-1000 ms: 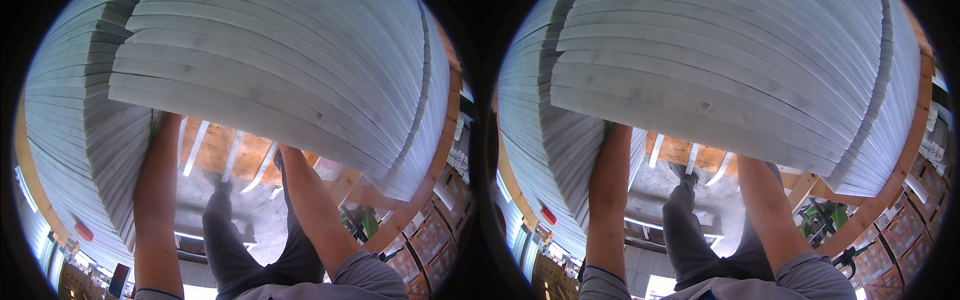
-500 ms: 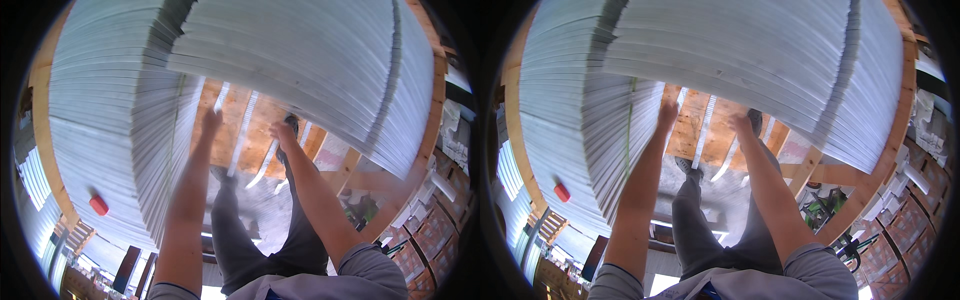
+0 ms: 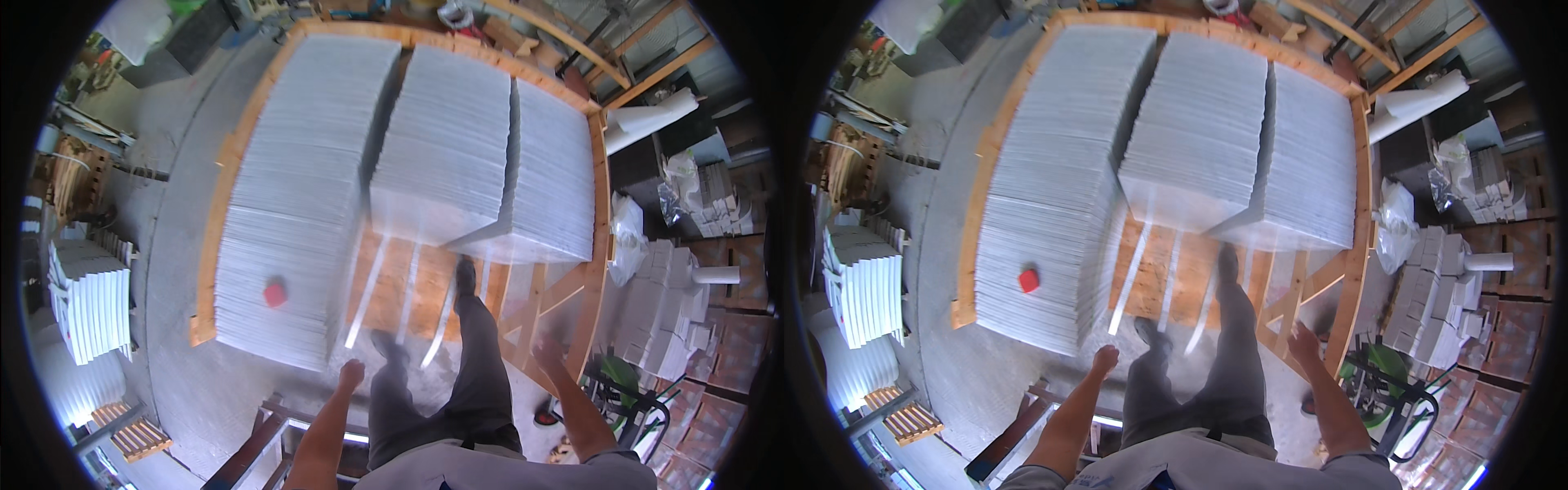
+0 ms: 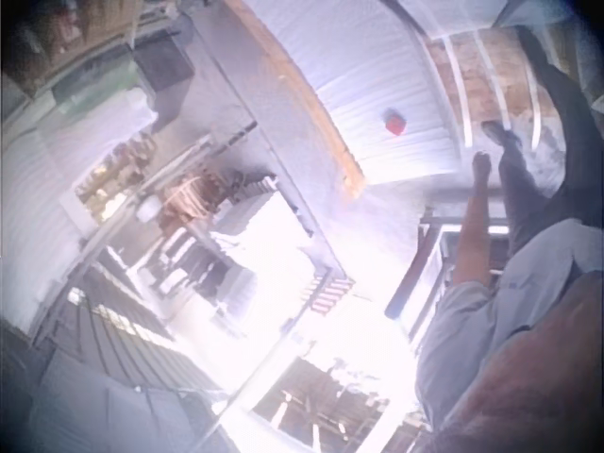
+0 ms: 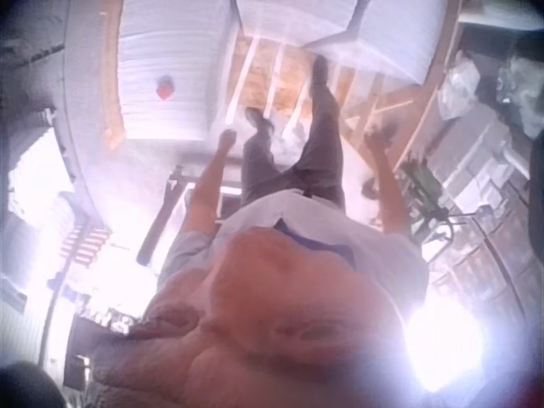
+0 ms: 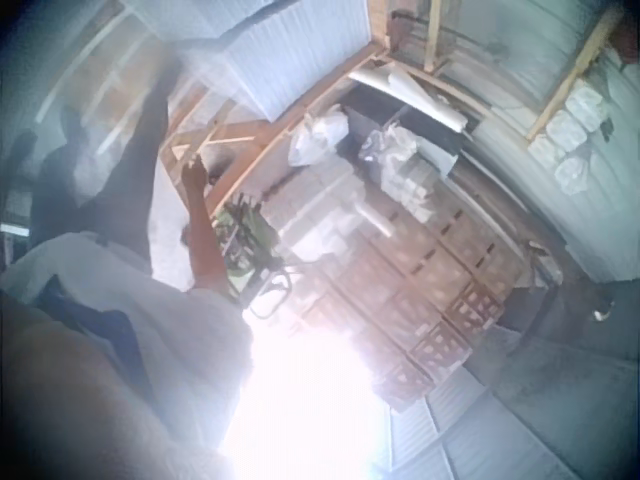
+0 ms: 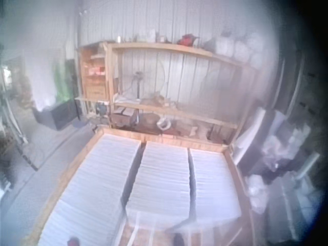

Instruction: The person repeatedly picks up stacks of white rectangular panels from a metal cart and places them onto a wooden rack. The person handles the panels by hand, walking between the cart and the rack multiple times to transfer the material.

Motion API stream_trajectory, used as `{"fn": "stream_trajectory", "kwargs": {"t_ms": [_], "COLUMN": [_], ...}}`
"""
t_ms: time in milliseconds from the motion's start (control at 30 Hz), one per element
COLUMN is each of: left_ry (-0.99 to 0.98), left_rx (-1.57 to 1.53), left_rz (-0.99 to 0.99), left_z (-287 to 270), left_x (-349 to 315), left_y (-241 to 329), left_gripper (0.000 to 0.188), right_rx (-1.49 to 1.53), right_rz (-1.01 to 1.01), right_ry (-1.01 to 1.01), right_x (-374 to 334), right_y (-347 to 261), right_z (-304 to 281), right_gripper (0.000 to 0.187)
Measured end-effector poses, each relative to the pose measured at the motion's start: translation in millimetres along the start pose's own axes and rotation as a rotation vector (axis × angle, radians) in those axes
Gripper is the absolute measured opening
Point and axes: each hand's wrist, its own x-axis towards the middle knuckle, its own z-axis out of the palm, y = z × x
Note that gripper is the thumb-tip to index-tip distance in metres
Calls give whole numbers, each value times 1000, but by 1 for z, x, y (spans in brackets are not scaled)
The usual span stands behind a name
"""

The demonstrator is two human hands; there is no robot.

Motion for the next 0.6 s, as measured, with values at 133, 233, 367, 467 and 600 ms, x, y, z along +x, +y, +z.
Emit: {"fn": "stream_trajectory", "kwargs": {"t_ms": [133, 233, 367, 467, 600], "left_ry": [106, 146, 204, 177, 181], "left_rx": [-16, 182, -91, -567, -797], "left_rz": [-123, -35, -140, -358, -525], "left_z": [-35, -38, 19, 92, 176], "left_x": [-54, -93, -148, -191, -252], "left_y": [-41, -71, -116, -132, -114], "left_gripper": [10, 9, 10, 13, 13], "right_rx": [-501, -618, -530, -583, -597], "right_rz": [-34, -496, -679, -739, -700], "right_ry": [-356, -334, -201, -239, -279], "right_x": [-96, -136, -150, -149, -150], "right_y": [53, 87, 98, 97, 104], "right_z": [-37, -54, -57, -57, -51], "right_gripper": [21, 16, 16, 18, 23]}}
